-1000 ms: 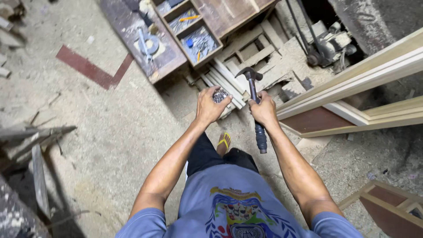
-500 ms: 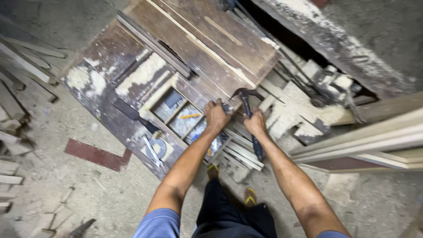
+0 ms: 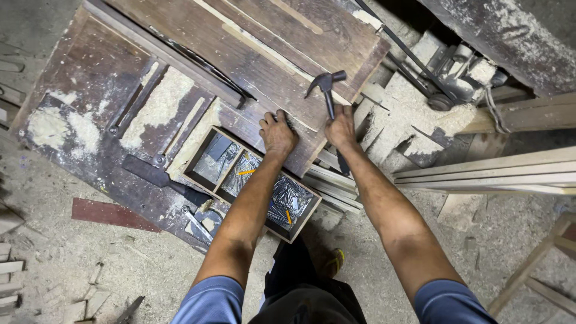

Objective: The person hammers nails into a pink-faced wooden frame structure outdoors, holding nails in one hand and driving them with a hammer. They then pick up a handful of nails and the hammer, walk across the work yard, and handle a small flat object while standing among wooden frames.

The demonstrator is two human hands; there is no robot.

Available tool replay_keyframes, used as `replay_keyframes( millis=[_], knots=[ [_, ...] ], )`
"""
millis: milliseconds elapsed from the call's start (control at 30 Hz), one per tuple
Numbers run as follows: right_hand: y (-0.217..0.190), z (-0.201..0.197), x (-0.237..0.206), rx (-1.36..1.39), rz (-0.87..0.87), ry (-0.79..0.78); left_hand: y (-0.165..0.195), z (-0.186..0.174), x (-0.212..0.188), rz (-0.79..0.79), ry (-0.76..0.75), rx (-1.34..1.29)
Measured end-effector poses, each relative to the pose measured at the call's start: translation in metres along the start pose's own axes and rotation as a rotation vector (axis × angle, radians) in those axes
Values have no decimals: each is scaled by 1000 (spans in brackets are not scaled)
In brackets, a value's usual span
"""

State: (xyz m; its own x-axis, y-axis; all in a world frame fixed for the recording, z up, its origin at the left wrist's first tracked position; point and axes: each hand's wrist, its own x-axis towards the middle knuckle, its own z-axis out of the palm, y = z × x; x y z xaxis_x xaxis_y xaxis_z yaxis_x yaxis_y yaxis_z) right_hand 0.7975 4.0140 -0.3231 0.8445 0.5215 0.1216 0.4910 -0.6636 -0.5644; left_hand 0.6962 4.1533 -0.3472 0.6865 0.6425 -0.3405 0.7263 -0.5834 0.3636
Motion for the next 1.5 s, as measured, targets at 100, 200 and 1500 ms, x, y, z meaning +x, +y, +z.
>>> replay_keyframes(
  millis=[100, 200, 1500],
  knots=[
    [7, -14, -18, -28, 206, -187, 6, -1, -10, 10, -28, 43],
    [22, -40, -48, 68, 326, -186, 30, 3, -36, 106, 67, 97],
    [315, -534, -912, 46, 1560, 1195, 521, 410, -924, 1836, -1422, -40]
  ],
)
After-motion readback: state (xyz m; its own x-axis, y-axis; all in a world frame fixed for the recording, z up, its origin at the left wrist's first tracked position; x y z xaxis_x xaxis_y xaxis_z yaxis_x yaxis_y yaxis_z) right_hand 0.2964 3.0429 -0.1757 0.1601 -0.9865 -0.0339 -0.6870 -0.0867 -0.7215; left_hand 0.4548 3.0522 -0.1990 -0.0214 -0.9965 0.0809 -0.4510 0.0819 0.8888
